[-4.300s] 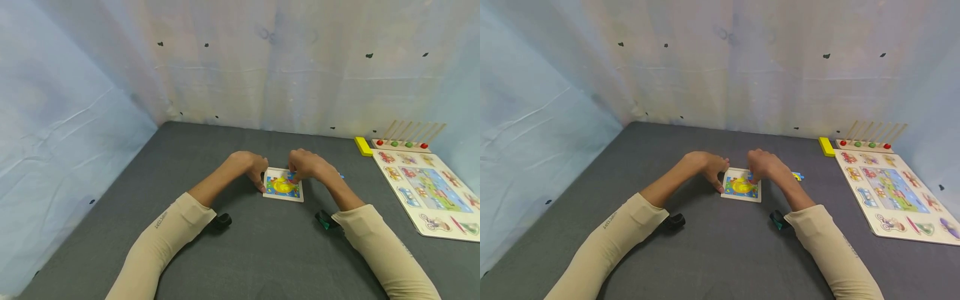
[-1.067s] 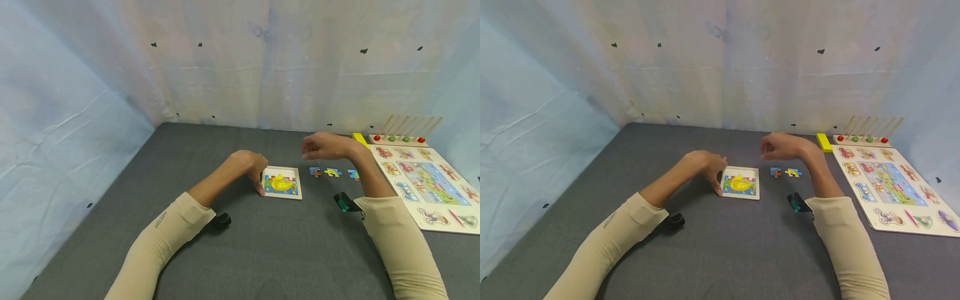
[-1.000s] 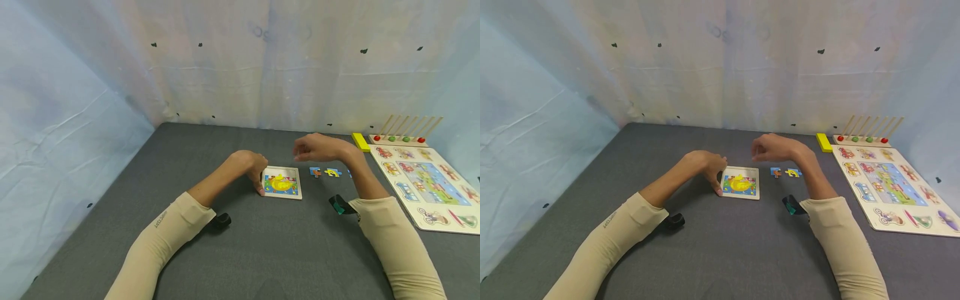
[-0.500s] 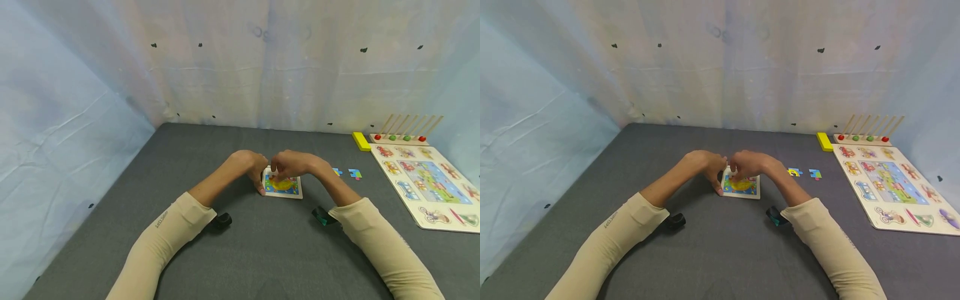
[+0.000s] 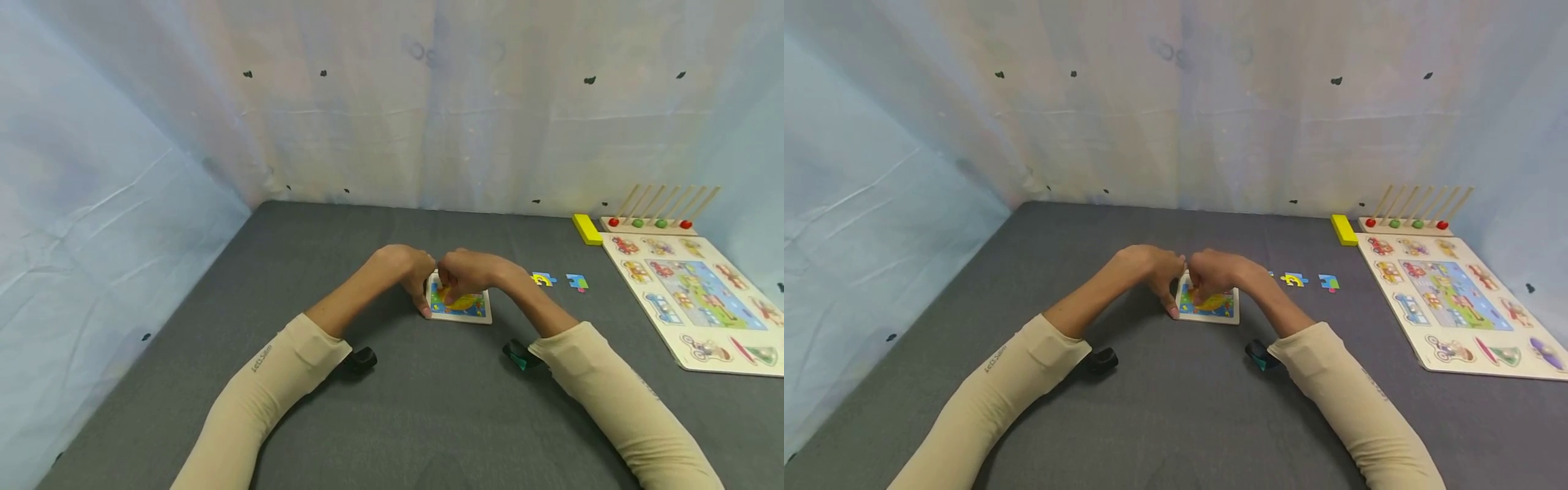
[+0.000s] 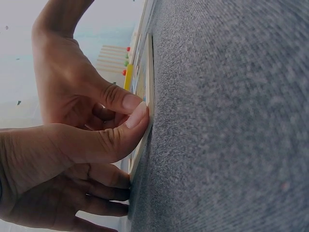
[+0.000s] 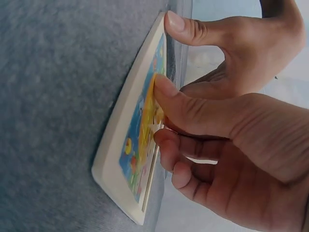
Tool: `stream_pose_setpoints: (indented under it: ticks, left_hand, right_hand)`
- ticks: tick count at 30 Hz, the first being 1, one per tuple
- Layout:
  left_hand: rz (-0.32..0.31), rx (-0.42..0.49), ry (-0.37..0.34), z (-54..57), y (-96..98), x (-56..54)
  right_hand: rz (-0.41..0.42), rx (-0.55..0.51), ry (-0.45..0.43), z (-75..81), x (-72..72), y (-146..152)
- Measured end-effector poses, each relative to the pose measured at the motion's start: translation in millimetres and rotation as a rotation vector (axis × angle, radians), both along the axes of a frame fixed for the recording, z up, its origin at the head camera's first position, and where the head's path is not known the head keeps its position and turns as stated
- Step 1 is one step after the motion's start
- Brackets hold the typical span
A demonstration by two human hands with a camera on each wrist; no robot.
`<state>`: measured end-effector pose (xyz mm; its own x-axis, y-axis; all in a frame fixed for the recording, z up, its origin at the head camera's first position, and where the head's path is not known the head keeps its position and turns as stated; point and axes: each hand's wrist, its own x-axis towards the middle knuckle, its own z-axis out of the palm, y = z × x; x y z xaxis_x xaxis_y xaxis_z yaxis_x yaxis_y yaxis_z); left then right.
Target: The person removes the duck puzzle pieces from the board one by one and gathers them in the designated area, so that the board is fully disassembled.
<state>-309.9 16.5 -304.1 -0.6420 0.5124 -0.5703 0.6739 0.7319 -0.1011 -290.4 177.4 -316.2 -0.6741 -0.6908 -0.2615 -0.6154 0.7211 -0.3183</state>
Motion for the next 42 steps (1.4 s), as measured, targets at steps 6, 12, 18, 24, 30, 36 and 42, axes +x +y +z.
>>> stream_pose_setpoints:
  ticks: [6,12,18,24,30,36,42]
  left_hand:
    - [0.002,-0.005,-0.008,-0.1,-0.6,-0.9]
    - [0.007,-0.006,-0.001,-1.4,0.0,-1.8]
    - [0.037,-0.020,-0.009,-0.8,1.0,-1.5]
    - [0.016,-0.043,0.011,0.0,2.0,-1.7]
    - [0.006,-0.039,0.030,-0.1,3.4,-1.9]
    - [0.024,-0.022,0.016,0.5,4.6,-1.0]
    - [0.029,-0.035,0.009,-0.4,4.0,-1.6]
  right_hand:
    - [-0.004,-0.048,-0.026,-0.2,-2.2,1]
    - [0.028,-0.102,-0.044,1.1,-4.1,3]
    - [0.073,-0.169,-0.040,2.9,-5.8,6]
    - [0.019,-0.168,-0.048,15.0,-3.2,14]
    - [-0.015,-0.122,-0.015,34.8,-0.5,37]
    - [-0.086,-0.025,-0.075,49.2,1.6,67]
    - [-0.142,0.114,-0.287,43.8,-1.2,89]
